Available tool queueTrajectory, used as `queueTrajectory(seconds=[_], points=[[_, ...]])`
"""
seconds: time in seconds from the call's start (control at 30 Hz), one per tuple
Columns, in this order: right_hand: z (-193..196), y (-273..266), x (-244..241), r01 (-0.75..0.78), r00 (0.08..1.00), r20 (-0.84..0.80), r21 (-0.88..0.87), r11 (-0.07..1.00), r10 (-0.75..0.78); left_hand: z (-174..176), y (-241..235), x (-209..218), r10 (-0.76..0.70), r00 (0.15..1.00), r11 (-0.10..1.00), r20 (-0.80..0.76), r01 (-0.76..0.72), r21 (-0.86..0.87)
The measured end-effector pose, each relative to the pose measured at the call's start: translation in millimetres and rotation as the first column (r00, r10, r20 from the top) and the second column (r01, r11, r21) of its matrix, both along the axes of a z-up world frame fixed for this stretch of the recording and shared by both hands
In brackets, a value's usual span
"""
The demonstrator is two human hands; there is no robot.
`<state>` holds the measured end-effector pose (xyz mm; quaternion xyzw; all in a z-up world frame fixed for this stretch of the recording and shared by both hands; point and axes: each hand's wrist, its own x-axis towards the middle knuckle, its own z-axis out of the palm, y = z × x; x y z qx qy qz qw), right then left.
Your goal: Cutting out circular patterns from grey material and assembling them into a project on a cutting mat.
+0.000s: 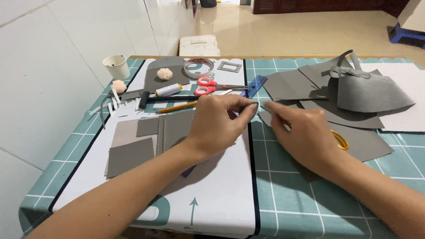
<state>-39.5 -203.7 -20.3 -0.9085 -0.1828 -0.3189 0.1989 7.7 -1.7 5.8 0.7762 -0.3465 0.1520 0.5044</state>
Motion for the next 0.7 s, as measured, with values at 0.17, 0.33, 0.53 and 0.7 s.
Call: queueTrajectory(seconds=[0.17,0.33,0.53,0.7], points=[[12,21,-10,-0.008,0.984,0.177,-0.085,0.996,0.023,-9,-5,7,0.018,1.000,1.000,-0.024,-0.018,0.018],[1,9,0,0.004,0.989,0.147,-0.051,0.999,0.004,4,-3,0,0.035,0.999,0.999,-0.040,-0.034,0.004],[8,19,-9,0.048,0.996,0.082,-0.034,0.998,-0.046,-1,0,3,-0.001,1.000,0.998,-0.030,0.003,0.060],[8,13,-9,0.093,0.995,0.025,-0.058,0.994,-0.092,5,2,3,0.006,0.999,1.000,0.038,-0.007,0.007]])
